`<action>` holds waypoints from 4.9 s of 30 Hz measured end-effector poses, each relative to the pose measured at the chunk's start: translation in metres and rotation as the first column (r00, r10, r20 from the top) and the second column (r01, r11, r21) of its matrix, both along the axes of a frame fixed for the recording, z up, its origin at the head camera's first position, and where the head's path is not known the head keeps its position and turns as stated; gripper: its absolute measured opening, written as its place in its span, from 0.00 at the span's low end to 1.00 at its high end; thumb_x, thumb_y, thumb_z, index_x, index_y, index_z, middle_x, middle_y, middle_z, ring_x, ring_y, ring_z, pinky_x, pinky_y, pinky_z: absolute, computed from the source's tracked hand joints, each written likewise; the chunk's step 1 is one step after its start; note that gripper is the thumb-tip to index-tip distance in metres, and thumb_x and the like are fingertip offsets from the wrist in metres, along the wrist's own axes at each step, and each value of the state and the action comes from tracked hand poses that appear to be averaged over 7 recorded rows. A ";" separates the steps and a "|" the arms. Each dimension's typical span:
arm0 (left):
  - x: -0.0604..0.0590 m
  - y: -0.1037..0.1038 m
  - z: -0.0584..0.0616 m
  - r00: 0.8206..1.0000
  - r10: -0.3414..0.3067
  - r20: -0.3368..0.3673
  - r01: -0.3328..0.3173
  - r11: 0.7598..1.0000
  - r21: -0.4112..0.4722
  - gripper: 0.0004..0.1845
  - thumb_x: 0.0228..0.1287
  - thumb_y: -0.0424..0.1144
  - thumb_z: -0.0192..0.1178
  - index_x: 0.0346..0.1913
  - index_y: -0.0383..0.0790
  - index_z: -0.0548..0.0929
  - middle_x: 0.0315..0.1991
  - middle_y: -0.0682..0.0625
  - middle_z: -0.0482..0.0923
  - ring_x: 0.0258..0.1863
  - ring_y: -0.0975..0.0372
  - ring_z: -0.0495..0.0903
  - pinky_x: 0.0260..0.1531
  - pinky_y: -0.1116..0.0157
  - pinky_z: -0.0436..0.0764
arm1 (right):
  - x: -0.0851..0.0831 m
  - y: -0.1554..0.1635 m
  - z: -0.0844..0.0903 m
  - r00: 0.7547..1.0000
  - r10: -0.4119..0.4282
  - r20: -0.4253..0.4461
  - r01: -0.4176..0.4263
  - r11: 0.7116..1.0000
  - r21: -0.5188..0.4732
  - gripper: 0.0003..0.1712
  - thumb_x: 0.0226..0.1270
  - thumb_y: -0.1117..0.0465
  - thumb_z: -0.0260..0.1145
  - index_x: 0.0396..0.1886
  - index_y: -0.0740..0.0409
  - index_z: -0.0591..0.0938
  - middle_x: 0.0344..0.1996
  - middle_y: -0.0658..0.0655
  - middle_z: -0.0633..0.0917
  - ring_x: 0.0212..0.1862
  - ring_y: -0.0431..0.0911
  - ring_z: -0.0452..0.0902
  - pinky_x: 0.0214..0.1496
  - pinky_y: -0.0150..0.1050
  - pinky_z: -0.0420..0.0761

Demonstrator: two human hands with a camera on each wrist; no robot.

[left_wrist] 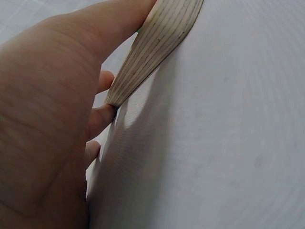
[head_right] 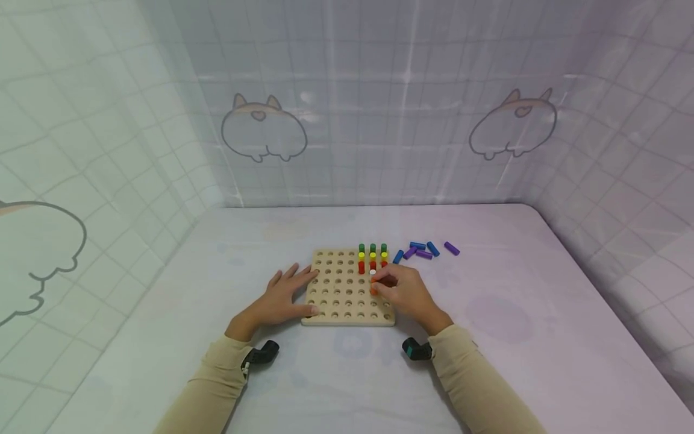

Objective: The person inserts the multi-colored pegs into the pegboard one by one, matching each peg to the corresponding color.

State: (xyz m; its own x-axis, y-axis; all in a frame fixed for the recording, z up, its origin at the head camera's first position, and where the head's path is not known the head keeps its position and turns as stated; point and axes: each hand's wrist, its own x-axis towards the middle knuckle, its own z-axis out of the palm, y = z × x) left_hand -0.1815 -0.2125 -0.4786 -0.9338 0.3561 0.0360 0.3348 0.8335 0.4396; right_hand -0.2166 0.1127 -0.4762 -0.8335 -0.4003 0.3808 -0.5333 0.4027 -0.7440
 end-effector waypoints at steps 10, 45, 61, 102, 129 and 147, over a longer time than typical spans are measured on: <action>0.002 0.002 0.002 1.000 0.007 -0.006 -0.007 1.000 0.009 0.51 0.57 0.71 0.62 0.79 0.49 0.61 0.79 0.49 0.53 0.79 0.49 0.39 0.72 0.42 0.33 | -0.002 0.001 0.000 0.995 0.019 -0.102 -0.014 0.999 0.051 0.08 0.61 0.65 0.76 0.39 0.53 0.87 0.34 0.45 0.86 0.37 0.39 0.82 0.43 0.39 0.85; 0.000 0.007 0.002 1.000 -0.001 0.000 0.001 1.000 0.016 0.51 0.57 0.71 0.62 0.79 0.50 0.61 0.79 0.49 0.53 0.79 0.49 0.38 0.72 0.42 0.33 | -0.053 0.087 0.016 0.952 -0.172 0.254 0.261 0.888 -0.378 0.22 0.74 0.58 0.65 0.54 0.75 0.77 0.43 0.70 0.84 0.39 0.47 0.86 0.44 0.33 0.84; 0.002 0.004 0.003 1.000 0.020 0.017 -0.020 1.000 0.006 0.52 0.56 0.72 0.62 0.79 0.51 0.61 0.79 0.49 0.52 0.79 0.50 0.37 0.73 0.43 0.32 | -0.078 0.137 0.012 0.857 -0.407 0.316 0.488 0.839 -0.240 0.24 0.75 0.52 0.62 0.60 0.67 0.77 0.49 0.59 0.82 0.46 0.45 0.83 0.46 0.25 0.80; 0.000 0.003 -0.001 1.000 0.009 -0.010 -0.009 1.000 0.005 0.52 0.56 0.73 0.61 0.79 0.51 0.61 0.79 0.49 0.53 0.79 0.49 0.38 0.72 0.42 0.32 | -0.084 0.126 -0.004 0.854 -0.493 0.168 0.490 0.870 0.061 0.20 0.76 0.55 0.60 0.58 0.62 0.81 0.52 0.63 0.82 0.53 0.56 0.75 0.56 0.49 0.76; 0.001 0.003 0.001 1.000 0.016 0.003 -0.016 1.000 -0.010 0.52 0.56 0.74 0.60 0.79 0.51 0.61 0.79 0.50 0.52 0.79 0.50 0.37 0.72 0.43 0.31 | -0.058 0.099 0.004 0.926 -0.218 0.307 0.294 0.928 -0.229 0.21 0.74 0.61 0.64 0.62 0.65 0.78 0.52 0.65 0.80 0.45 0.45 0.84 0.45 0.32 0.84; 0.002 0.004 0.004 1.000 0.011 -0.007 -0.011 1.000 0.020 0.51 0.57 0.72 0.62 0.79 0.50 0.61 0.79 0.49 0.53 0.79 0.49 0.38 0.72 0.42 0.32 | -0.041 0.084 0.005 0.947 -0.050 0.316 0.166 0.921 -0.352 0.23 0.73 0.63 0.65 0.62 0.71 0.76 0.51 0.66 0.80 0.48 0.47 0.83 0.50 0.37 0.83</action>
